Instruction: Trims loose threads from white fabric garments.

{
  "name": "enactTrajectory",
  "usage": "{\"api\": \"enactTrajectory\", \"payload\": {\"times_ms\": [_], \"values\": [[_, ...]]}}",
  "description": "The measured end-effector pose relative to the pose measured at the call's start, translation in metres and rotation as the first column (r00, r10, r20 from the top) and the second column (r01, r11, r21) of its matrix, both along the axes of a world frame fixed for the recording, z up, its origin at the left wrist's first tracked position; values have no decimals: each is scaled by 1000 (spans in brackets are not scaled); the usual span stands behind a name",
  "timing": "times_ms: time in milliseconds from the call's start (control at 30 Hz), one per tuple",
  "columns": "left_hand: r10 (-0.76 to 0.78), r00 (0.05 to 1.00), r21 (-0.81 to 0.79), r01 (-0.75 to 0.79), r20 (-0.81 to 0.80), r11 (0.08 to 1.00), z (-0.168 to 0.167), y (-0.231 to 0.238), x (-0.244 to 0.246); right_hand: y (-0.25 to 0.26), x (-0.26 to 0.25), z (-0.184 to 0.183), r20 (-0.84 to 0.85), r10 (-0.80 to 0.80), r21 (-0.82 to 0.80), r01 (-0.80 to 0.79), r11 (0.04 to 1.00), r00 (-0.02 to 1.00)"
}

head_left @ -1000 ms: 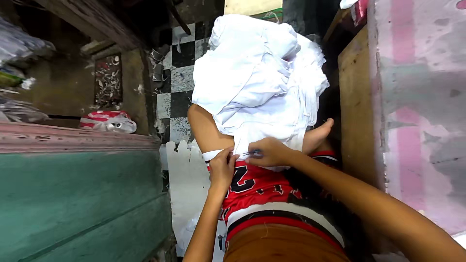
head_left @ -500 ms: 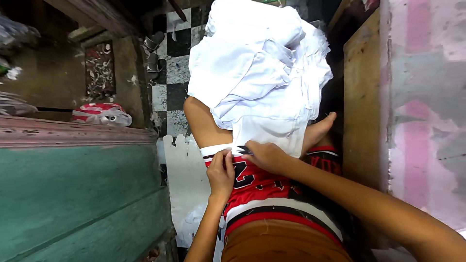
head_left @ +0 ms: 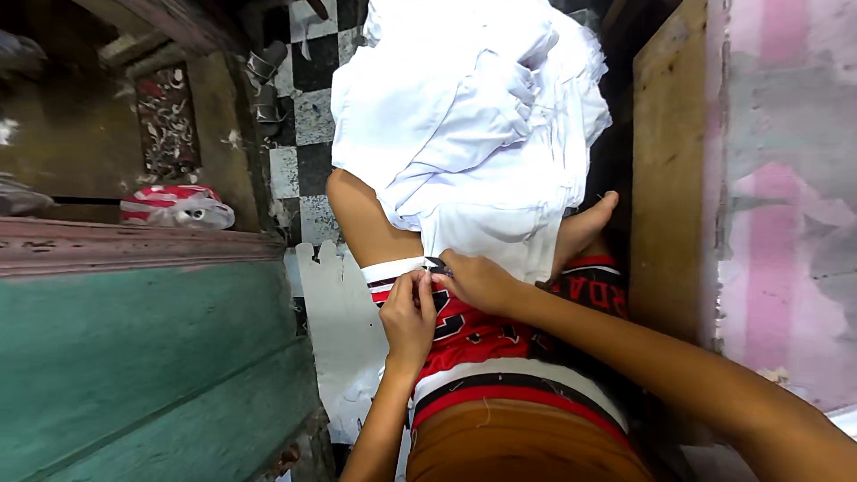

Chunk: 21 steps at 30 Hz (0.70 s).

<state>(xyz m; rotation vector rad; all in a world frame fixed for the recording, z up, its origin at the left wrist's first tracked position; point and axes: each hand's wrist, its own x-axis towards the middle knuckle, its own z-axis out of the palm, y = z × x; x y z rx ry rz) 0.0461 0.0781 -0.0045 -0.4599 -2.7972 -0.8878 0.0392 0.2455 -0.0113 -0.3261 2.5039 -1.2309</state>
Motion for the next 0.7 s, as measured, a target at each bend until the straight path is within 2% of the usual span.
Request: {"api": "enactTrajectory", "payload": {"times_ms": [100, 300, 600, 700], "values": [[-5, 1000, -5, 5, 9, 1000, -1, 1, 0, -3, -1, 4, 86, 15, 20, -17, 1000, 996], [-30, 999, -13, 30, 42, 999, 0, 0, -2, -4, -1, -2, 48, 42, 15, -43, 999, 998], [-33, 998, -9, 34, 50, 999, -2, -2, 4, 6, -1, -9, -133, -5, 39, 10, 999, 991], [-28, 989, 78, 16, 148, 997, 2, -6, 8, 17, -5, -11, -194, -62, 15, 67, 998, 979]]}}
